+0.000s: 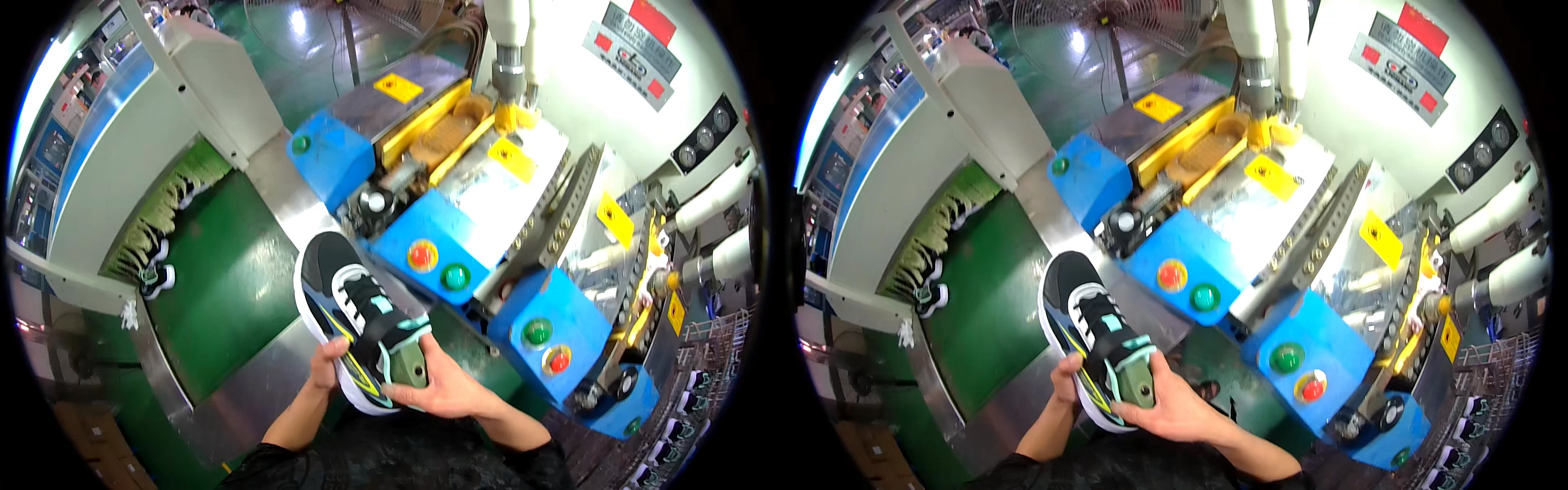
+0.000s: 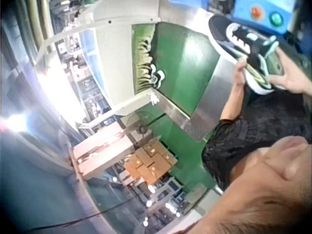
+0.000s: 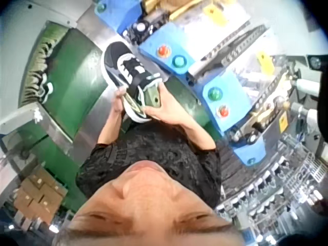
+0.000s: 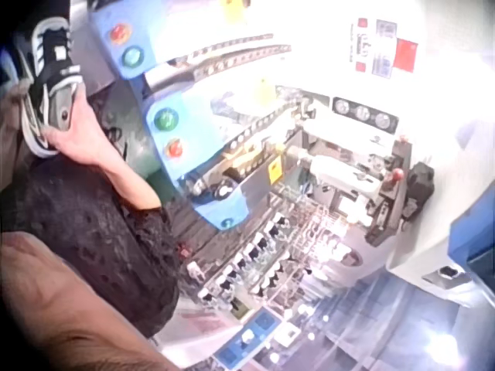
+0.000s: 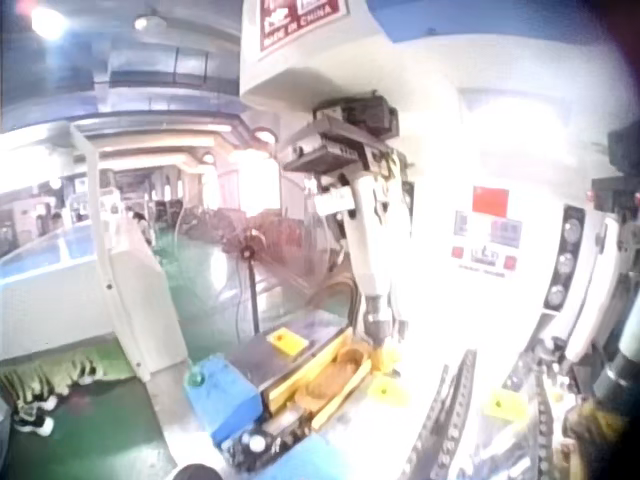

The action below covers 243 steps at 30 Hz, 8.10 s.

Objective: The person repeatedly picks up shoes from a conveyor belt, places them on a machine to polish the soles, and then places them on a metal table. The person handles both white and black shoes throughout the process.

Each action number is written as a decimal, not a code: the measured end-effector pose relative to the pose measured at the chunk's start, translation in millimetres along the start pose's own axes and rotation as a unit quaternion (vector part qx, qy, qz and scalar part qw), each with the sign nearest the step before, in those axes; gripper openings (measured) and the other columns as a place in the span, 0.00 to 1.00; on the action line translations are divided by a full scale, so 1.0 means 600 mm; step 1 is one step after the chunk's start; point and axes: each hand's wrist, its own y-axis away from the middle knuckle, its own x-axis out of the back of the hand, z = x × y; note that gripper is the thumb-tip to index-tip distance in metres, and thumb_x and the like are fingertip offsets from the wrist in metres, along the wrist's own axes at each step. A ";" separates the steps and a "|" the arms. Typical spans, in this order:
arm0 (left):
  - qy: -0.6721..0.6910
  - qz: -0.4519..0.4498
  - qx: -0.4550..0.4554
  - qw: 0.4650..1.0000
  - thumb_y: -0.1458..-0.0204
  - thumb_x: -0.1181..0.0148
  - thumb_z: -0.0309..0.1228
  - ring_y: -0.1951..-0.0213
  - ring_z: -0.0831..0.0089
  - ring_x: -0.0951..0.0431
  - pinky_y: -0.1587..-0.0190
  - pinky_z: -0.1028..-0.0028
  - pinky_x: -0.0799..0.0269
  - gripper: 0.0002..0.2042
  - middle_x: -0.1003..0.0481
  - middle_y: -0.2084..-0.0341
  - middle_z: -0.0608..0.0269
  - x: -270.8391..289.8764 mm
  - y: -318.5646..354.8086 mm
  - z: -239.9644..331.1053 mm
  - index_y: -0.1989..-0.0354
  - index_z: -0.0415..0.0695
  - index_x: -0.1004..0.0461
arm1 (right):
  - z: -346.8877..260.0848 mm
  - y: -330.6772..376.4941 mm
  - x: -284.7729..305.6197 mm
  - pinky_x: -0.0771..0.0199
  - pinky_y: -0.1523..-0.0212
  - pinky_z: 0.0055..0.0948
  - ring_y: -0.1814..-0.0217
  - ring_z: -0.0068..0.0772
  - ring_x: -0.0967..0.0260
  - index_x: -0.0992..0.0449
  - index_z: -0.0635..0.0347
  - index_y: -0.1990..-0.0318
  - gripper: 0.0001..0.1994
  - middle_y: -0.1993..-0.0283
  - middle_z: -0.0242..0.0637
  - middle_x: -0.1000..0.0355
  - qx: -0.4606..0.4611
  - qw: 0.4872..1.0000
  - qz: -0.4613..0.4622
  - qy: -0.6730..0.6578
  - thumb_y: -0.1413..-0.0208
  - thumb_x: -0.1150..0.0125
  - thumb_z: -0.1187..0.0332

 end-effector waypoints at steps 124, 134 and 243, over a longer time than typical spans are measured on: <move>-0.656 0.083 -0.224 0.716 0.62 0.26 0.20 0.46 0.46 0.33 0.44 0.54 0.34 0.32 0.38 0.49 0.45 0.178 -0.505 0.258 0.47 0.36 0.38 | -0.008 -0.852 0.532 0.25 0.51 0.38 0.51 0.45 0.24 0.32 0.76 0.50 0.26 0.53 0.53 0.25 -0.166 0.838 0.519 0.023 0.52 0.32 0.65; -0.688 0.074 -0.199 0.694 0.60 0.26 0.23 0.49 0.47 0.30 0.46 0.56 0.32 0.30 0.36 0.50 0.46 0.152 -0.505 0.235 0.48 0.35 0.36 | 0.006 -0.841 0.543 0.24 0.52 0.39 0.51 0.46 0.23 0.31 0.79 0.49 0.27 0.54 0.55 0.24 -0.194 0.776 0.581 0.152 0.49 0.29 0.64; -0.587 -0.201 -0.532 0.576 0.32 0.54 0.39 0.62 0.34 0.26 0.64 0.50 0.32 0.21 0.27 0.72 0.33 -0.483 -0.939 0.434 0.67 0.31 0.27 | -0.660 -0.456 0.640 0.38 0.79 0.29 0.76 0.25 0.41 0.27 0.61 0.51 0.19 0.72 0.35 0.35 0.229 0.703 0.489 0.462 0.25 0.68 0.62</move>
